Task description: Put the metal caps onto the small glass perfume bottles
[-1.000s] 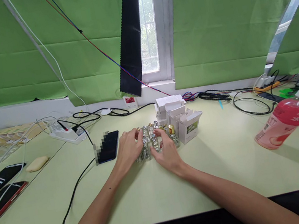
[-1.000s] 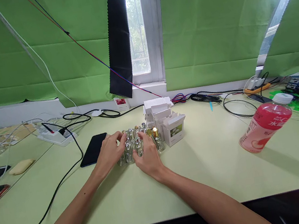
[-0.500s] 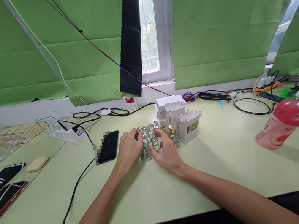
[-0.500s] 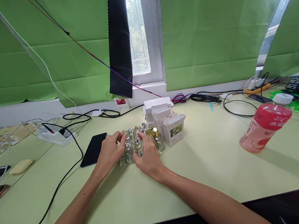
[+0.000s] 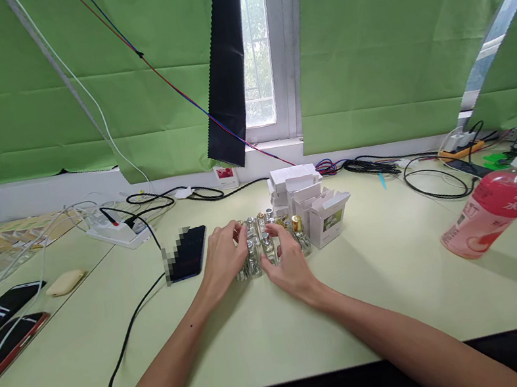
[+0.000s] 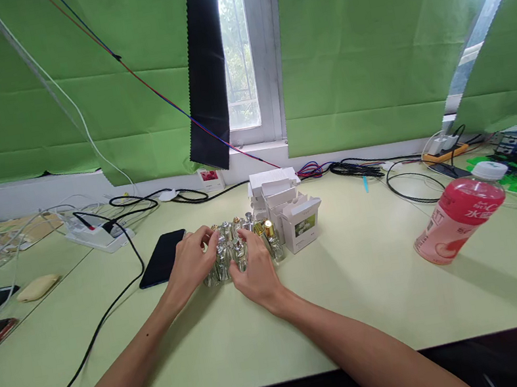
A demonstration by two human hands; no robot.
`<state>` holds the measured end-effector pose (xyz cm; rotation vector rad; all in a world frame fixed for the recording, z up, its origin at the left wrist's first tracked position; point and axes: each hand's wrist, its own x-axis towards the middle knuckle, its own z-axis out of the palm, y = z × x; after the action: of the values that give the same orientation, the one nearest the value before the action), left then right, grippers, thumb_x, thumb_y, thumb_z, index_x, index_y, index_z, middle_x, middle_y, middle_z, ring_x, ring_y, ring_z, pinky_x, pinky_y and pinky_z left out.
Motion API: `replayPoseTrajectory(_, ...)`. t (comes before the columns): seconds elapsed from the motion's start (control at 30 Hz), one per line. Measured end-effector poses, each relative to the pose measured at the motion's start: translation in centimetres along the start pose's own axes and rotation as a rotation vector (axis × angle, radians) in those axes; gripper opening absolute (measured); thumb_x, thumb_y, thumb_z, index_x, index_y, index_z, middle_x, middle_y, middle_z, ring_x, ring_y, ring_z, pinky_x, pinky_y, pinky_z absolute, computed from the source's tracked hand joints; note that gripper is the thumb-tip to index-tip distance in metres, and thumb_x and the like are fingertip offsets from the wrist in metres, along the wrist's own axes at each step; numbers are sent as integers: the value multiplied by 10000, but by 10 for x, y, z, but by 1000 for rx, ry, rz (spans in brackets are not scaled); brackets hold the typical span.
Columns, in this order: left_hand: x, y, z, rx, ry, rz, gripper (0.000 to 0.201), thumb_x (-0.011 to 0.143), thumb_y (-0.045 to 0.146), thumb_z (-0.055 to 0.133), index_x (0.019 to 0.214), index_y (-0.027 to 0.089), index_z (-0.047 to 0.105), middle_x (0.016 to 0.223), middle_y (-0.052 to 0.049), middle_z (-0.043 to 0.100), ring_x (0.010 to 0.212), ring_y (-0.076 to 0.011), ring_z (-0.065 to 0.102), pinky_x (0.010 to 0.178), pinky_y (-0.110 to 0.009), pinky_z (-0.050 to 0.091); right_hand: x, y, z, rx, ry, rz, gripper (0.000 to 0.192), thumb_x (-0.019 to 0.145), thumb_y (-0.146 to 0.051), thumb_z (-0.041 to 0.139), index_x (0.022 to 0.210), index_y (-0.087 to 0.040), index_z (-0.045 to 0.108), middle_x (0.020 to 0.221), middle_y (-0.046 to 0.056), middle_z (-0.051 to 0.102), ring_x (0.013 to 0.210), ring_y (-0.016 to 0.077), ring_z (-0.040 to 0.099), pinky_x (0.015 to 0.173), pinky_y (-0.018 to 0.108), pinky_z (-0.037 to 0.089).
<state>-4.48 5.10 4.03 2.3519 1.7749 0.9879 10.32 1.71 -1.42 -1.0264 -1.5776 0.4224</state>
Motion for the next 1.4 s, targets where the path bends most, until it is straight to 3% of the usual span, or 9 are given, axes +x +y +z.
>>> replayPoseTrajectory(0.2,-1,4,-3,-23,71,10,311,974,390,408,779,212,571,793,-46,675,771,-226,547,730,-349,391,0,1,1,-18,10,-2,596,756,-144,588,1338,-180,468,1227,131,626,1142,266,596,869,407,555)
replayPoseTrajectory(0.57,-3,6,-3,-26,348,185,249,1003,312,410,879,191,589,856,-50,658,821,-202,554,792,-342,395,1,-1,0,-24,22,-6,564,784,-177,610,1330,-174,468,1221,132,625,1163,262,583,957,427,518)
replayPoseTrajectory(0.8,-4,11,-5,-42,404,225,304,1012,326,392,800,202,571,764,-45,627,751,-193,519,763,-346,400,3,-6,-3,-35,70,-103,564,828,-203,625,1360,-191,438,1252,129,600,1189,260,564,1024,452,490)
replayPoseTrajectory(1.13,-12,20,-5,-96,437,280,285,961,378,495,739,221,579,622,-16,581,636,-174,494,719,-361,408,9,-14,-13,-106,111,-378,543,885,-213,590,1396,-249,411,1267,116,592,1245,262,538,1053,477,473)
replayPoseTrajectory(1.27,-17,22,-1,-123,479,367,211,943,349,531,780,226,584,596,-4,579,603,-171,495,697,-362,414,11,-13,-15,-116,111,-457,463,904,-190,559,1352,-253,459,1212,108,630,1202,255,576,1027,480,483)
replayPoseTrajectory(1.4,-18,22,2,-129,471,399,206,936,361,525,786,230,577,580,-7,561,588,-177,495,676,-371,417,12,-12,-16,-102,75,-434,355,918,-183,531,1262,-268,534,1107,82,674,1122,252,621,989,484,495)
